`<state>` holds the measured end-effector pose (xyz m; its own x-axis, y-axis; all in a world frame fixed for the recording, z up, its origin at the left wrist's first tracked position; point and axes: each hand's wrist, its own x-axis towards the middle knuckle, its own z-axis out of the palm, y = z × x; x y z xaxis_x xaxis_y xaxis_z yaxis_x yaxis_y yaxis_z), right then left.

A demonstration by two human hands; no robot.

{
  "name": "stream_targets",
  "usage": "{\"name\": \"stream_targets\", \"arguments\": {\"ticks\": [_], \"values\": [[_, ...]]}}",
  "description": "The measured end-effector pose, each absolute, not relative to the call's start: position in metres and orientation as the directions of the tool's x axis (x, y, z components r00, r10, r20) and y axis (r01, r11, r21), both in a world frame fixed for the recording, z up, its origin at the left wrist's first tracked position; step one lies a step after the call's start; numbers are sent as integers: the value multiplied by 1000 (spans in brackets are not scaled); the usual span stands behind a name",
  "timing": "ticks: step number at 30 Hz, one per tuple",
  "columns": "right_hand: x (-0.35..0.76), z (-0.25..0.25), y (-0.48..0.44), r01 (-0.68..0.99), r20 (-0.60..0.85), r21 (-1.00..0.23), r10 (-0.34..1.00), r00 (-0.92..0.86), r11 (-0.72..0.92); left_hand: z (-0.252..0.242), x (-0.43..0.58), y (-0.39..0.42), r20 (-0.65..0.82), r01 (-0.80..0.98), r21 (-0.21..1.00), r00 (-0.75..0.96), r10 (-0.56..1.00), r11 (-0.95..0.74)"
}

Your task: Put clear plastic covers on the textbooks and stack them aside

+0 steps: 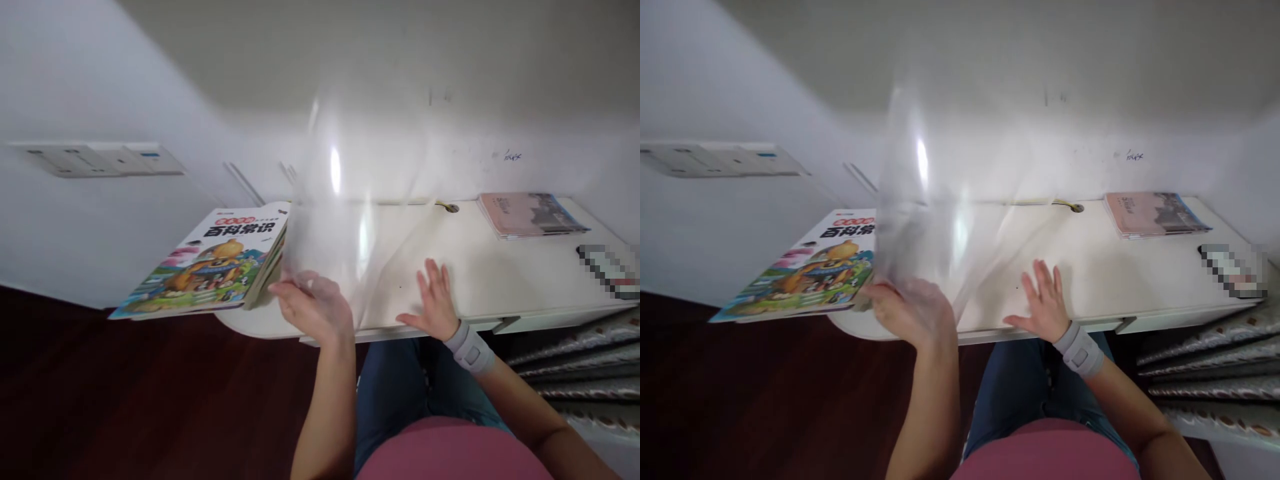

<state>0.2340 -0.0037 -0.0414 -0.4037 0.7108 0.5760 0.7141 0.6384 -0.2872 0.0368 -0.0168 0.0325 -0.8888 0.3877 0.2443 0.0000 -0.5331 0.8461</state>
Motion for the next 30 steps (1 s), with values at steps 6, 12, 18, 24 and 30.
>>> {"name": "stream_targets", "arguments": {"ticks": [6,12,18,24,30], "values": [[226,-48,8,723,242,-209,751,-615,659,-41,-14,-12,-69,-252,908,-878,473,-336],[247,-52,17,682,195,-208,713,-674,701,-53,-42,-32,69,-68,955,-896,439,-289],[344,-59,15,774,181,-150,787,-590,615,-65,-46,-47,509,751,640,-572,643,162],[407,-56,3,858,59,-93,863,-502,505,-74,-15,-57,437,895,330,-427,792,301],[435,-66,2,866,137,-134,875,-465,481,-78,7,-65,434,915,298,-384,815,272]]}}
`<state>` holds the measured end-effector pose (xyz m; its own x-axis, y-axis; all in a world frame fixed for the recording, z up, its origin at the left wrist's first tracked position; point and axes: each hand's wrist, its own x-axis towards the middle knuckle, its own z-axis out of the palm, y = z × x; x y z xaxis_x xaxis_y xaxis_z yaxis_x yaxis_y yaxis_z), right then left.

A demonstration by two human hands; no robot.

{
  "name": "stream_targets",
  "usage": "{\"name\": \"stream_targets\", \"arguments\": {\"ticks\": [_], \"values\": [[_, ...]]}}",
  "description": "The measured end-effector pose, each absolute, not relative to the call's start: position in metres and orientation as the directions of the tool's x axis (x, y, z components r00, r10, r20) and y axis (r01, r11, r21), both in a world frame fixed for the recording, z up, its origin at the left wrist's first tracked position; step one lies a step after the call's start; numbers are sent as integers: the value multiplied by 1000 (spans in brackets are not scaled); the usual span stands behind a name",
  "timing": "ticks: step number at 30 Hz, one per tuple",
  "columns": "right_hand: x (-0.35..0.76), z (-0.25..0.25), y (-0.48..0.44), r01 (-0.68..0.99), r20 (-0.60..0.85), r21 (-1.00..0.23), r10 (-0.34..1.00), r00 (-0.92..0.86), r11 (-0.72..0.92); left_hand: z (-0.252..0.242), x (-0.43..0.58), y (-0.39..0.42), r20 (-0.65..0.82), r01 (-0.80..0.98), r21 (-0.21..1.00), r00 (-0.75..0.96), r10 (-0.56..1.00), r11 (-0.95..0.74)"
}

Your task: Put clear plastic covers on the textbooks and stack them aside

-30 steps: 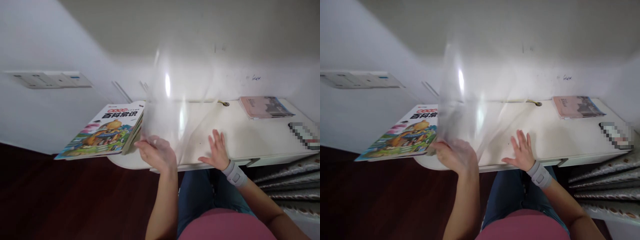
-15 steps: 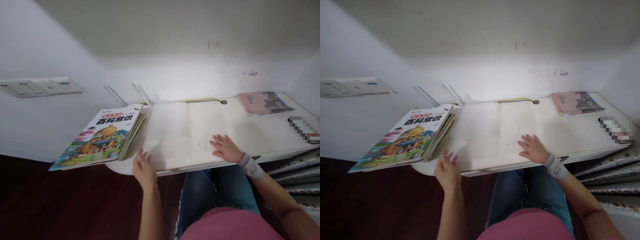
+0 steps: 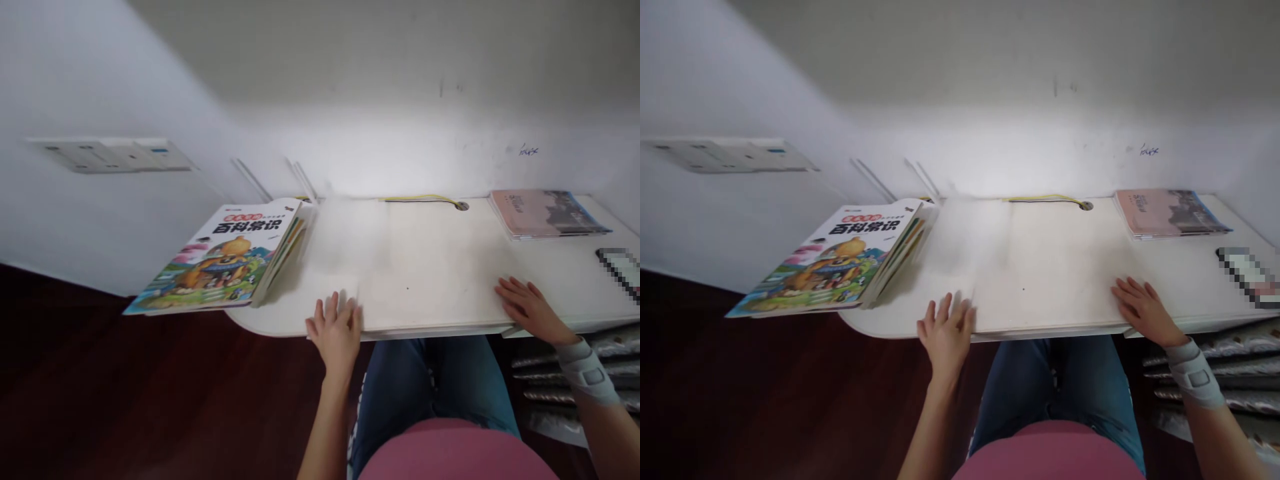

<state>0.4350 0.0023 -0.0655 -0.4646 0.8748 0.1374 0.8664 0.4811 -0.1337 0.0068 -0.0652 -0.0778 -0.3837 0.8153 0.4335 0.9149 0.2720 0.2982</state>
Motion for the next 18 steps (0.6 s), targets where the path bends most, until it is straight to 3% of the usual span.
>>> {"name": "stream_targets", "arguments": {"ticks": [4,8,11,14,18], "values": [[440,-73,8,859,193,-127,862,-470,496,-70,-1,-61,422,896,368,-399,814,248],[443,-82,14,827,306,-149,821,-483,542,-28,-40,-41,501,890,386,-425,754,245],[449,-89,16,788,429,-229,786,-445,572,12,-80,-18,487,876,281,-483,728,393],[452,-93,17,765,480,-288,778,-405,576,33,-108,2,302,833,128,-549,779,537],[451,-97,18,765,490,-269,767,-414,585,32,-113,12,203,823,-39,-548,811,566]]}}
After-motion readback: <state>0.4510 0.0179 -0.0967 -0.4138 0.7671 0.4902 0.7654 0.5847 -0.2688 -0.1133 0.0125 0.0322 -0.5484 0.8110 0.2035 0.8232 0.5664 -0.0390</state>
